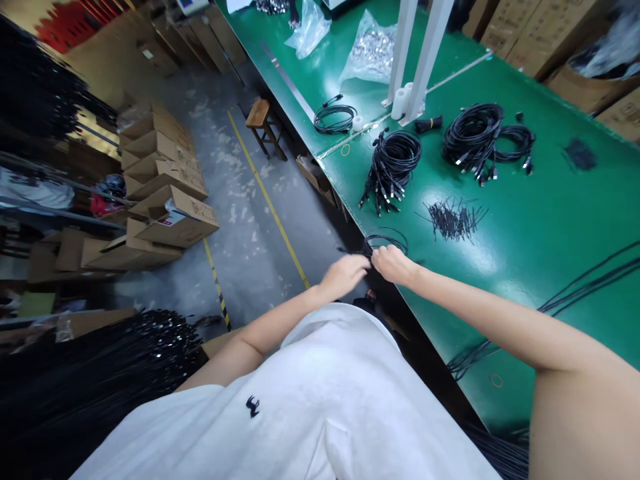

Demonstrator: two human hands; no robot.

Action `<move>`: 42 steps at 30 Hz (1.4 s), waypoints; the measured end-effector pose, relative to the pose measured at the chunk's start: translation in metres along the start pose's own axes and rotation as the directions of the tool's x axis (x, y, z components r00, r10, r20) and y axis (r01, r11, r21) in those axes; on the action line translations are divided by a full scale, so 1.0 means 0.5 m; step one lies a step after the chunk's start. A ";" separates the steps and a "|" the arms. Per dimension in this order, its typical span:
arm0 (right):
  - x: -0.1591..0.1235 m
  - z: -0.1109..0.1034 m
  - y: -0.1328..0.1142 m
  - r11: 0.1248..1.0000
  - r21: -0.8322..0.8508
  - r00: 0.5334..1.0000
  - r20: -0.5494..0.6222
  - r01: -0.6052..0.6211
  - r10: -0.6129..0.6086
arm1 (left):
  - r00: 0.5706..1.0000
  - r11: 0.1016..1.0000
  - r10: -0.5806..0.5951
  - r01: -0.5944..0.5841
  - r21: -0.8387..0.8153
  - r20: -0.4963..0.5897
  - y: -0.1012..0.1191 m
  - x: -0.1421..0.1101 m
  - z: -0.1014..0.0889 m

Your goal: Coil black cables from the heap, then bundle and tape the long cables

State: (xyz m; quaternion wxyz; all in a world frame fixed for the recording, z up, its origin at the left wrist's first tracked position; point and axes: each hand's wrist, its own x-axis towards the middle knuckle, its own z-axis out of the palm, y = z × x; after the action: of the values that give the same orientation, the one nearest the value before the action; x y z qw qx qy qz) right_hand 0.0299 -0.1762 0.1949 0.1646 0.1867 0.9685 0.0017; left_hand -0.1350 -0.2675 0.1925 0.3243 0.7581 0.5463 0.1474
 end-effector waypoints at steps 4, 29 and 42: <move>-0.005 -0.022 -0.023 0.998 0.029 0.996 -0.066 0.061 -0.059 | 0.999 0.980 0.052 -0.054 0.194 0.015 -0.051 0.038 -0.045; 0.040 0.037 -0.085 0.835 0.360 0.902 0.052 -0.417 0.428 | 0.892 0.908 -0.380 0.410 -0.086 0.244 -0.070 0.078 0.053; -0.003 0.010 -0.118 0.446 0.789 0.743 0.020 -0.422 0.669 | 0.886 0.514 -0.464 0.252 -0.820 -0.018 -0.023 0.049 0.048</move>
State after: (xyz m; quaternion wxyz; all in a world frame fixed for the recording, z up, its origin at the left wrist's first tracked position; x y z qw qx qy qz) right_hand 0.0115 -0.2318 0.1867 -0.0843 0.5397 0.7752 -0.3173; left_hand -0.1210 -0.2507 0.1638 0.5844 0.3774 0.6009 0.3936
